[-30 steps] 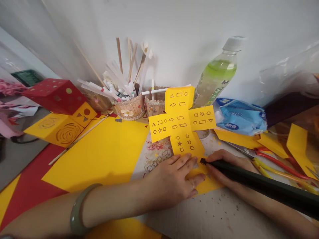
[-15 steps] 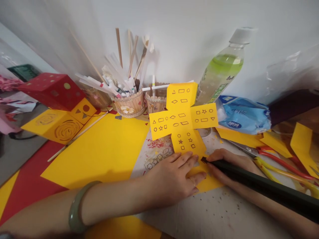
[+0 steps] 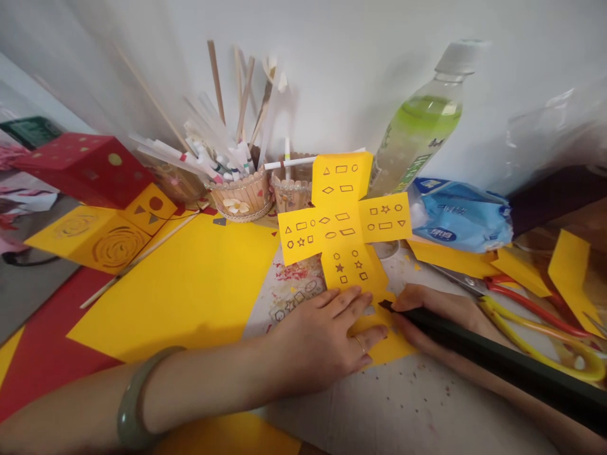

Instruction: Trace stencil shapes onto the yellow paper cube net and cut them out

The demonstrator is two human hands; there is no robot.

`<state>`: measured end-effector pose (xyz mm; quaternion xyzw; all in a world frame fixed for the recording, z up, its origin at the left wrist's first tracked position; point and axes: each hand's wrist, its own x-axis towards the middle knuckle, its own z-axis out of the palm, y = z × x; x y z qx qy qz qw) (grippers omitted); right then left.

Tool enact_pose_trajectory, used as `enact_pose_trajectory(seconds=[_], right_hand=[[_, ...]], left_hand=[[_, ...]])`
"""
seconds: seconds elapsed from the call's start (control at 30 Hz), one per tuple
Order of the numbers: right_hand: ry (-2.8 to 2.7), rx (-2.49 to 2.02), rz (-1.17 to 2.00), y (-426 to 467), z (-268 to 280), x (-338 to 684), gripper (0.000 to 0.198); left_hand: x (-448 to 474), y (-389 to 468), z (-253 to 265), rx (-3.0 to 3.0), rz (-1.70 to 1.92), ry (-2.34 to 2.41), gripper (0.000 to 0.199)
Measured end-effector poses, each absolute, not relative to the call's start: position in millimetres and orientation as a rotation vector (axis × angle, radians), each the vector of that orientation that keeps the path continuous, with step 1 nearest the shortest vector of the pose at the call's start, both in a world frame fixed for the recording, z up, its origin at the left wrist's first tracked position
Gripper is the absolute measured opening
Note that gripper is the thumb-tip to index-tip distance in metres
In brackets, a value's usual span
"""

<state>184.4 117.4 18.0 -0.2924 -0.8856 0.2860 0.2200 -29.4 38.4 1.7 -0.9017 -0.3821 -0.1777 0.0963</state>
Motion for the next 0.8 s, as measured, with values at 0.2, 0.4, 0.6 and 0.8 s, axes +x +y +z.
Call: enact_pose_trajectory(seconds=[0.2,0.4,0.6,0.8], right_hand=[[-2.505,-0.748,0.751,117.6,22.8,183.4,0.006],[-2.535,-0.703,0.728,119.5,23.1,183.0,0.010],[-2.549,-0.736,0.796,119.5,22.2,186.5,0.010],[-2.560,-0.726,0.826,120.2,21.1,187.5,0.008]], left_hand=[[-29.9,37.8,2.1,-2.668,-0.495,-1.139,0.037],[-30.3,37.4,3.0,-2.690,-0.476,-1.146,0.037],[-30.9,38.2,3.3,-2.706,-0.518,-1.145,0.034],[-30.6,38.1,3.3,-2.695,-0.534,-1.142,0.035]])
